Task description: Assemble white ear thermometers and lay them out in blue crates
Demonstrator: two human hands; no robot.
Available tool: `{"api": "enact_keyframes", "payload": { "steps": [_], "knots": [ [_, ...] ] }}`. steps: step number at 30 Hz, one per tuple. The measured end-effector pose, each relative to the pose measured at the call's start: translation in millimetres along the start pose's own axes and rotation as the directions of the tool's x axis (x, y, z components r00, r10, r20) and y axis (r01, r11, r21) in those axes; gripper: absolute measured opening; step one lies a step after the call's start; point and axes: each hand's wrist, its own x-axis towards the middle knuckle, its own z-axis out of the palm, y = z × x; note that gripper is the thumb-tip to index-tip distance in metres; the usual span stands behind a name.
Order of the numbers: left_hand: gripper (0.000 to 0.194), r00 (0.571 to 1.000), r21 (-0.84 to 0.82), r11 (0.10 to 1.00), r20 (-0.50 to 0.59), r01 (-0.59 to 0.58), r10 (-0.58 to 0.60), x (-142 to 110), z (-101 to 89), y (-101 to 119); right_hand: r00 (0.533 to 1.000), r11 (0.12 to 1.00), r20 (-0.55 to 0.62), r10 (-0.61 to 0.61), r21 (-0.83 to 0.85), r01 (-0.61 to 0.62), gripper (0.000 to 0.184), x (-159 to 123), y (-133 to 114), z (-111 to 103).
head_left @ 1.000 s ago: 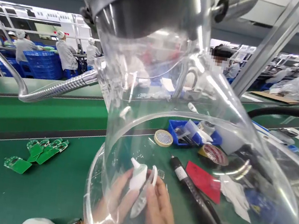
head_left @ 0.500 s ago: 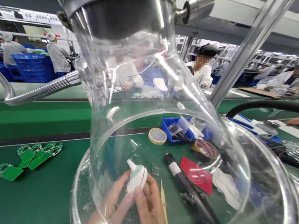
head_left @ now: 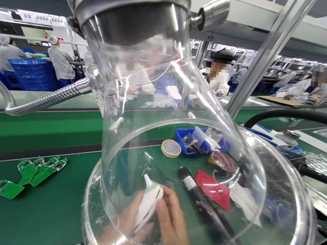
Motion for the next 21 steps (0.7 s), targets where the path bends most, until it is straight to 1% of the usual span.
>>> {"api": "enact_keyframes", "payload": {
  "steps": [2, 3, 6, 8, 12, 16, 19, 21],
  "knots": [
    [0.059, 0.999, 0.003, 1.0, 0.05, 0.011, -0.012, -5, 3.4, 3, 0.999, 0.998, -0.052, -0.007, 0.058, 0.01, 0.049, 6, -7, -2],
    [0.057, 0.997, 0.002, 1.0, 0.076, 0.014, -0.014, -7, 5.4, 5, 0.998, 0.992, -0.059, 0.013, 0.127, -0.005, 0.051, 9, -11, -2],
    [0.049, 0.99, -0.001, 1.0, 0.141, 0.012, -0.012, -15, 9.9, 17, 0.993, 0.933, -0.015, 0.12, 0.343, -0.108, 0.056, 15, -20, 6],
    [0.047, 0.984, 0.002, 1.0, 0.177, 0.01, -0.01, -19, 10.7, 26, 0.989, 0.907, 0.013, 0.147, 0.397, -0.14, 0.058, 16, -23, 11],
    [0.041, 0.975, 0.03, 0.999, 0.222, -0.021, 0.014, -20, 9.7, 35, 0.989, 0.904, 0.015, 0.145, 0.405, -0.139, 0.059, 14, -22, 14],
    [0.048, 0.975, 0.053, 0.994, 0.208, -0.096, 0.083, -19, 7.2, 30, 0.992, 0.921, 0.009, 0.128, 0.371, -0.122, 0.057, 14, -18, 10],
    [0.051, 0.964, 0.039, 0.995, 0.254, -0.087, 0.074, -19, 3.3, 23, 0.995, 0.943, 0.012, 0.102, 0.317, -0.1, 0.056, 15, -13, 10],
    [0.048, 0.963, 0.011, 0.999, 0.268, -0.039, 0.035, -19, 0.7, 20, 0.997, 0.959, 0.016, 0.071, 0.274, -0.072, 0.054, 14, -9, 11]
  ]
}}
